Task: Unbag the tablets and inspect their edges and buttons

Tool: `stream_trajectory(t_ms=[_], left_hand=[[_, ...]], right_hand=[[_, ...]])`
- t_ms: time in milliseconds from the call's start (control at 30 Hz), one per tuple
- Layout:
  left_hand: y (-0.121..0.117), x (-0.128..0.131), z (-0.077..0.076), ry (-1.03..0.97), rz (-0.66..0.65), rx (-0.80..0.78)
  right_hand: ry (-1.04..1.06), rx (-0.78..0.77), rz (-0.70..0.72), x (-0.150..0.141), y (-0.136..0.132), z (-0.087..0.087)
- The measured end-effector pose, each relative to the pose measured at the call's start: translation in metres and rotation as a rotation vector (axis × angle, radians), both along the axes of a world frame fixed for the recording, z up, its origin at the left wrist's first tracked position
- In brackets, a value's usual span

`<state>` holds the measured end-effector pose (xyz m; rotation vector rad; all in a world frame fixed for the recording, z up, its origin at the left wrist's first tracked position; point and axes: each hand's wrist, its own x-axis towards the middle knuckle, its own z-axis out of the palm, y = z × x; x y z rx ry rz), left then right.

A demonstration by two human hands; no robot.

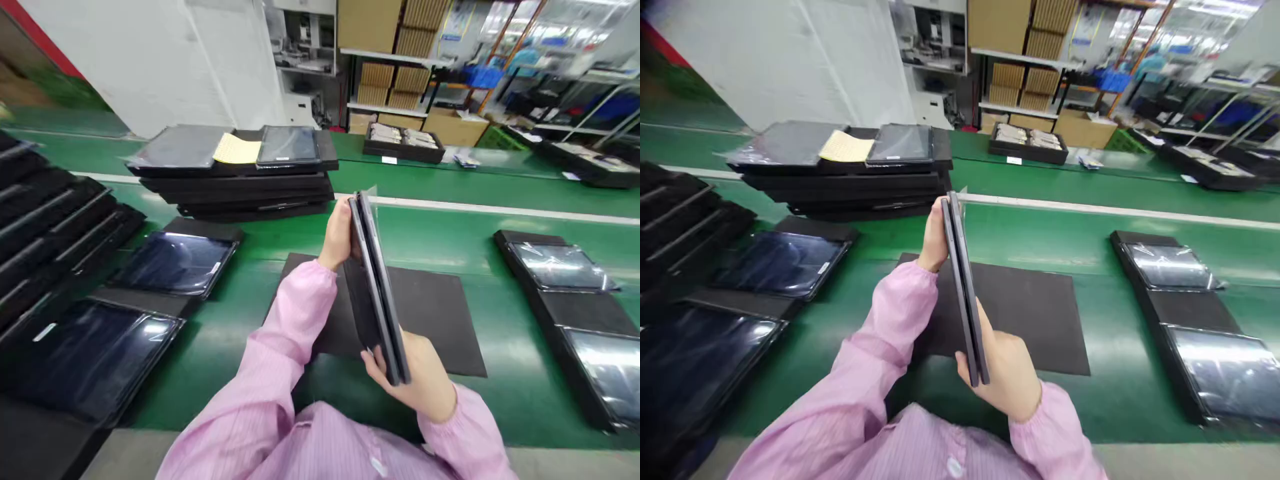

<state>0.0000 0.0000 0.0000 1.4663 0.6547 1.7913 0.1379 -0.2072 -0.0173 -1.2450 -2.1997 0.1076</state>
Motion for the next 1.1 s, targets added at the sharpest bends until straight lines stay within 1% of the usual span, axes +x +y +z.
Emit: stream_trajectory(t_ms=[100,200,267,367,500,667,767,900,1000,1100], left_hand=[[0.003,0.0,0.002,0.083,-0.01,0.042],[0.008,0.003,0.001,0.104,0.004,0.011],[0.012,0.006,-0.002,0.092,0.014,-0.023],[0.017,0.01,-0.007,0.073,0.025,-0.068],[0.026,0.013,-0.015,0.092,0.045,-0.133],[0.037,0.015,-0.027,0.123,0.077,-0.135],[0.04,0.016,-0.032,0.136,0.088,-0.114],[0.04,0.018,-0.032,0.125,0.09,-0.092],[0.036,0.019,-0.028,0.113,0.084,-0.098],[0.031,0.022,-0.023,0.091,0.045,-0.108]], right_hand=[[0.078,-0.151,-0.011,-0.002,0.008,-0.016],[0.143,-0.233,-0.034,-0.001,0.01,-0.021],[0.17,-0.234,-0.041,0.0,0.01,-0.02],[0.237,-0.265,0.0,0.003,0.01,-0.018],[0.33,-0.306,0.052,0.003,0.01,-0.022],[0.443,-0.299,0.098,0.004,0.011,-0.026],[0.523,-0.302,0.116,0.005,0.012,-0.026],[0.617,-0.299,0.09,0.003,0.011,-0.028],[0.688,-0.305,0.057,0.001,0.01,-0.028],[0.712,-0.332,0.033,-0.001,0.009,-0.024]])
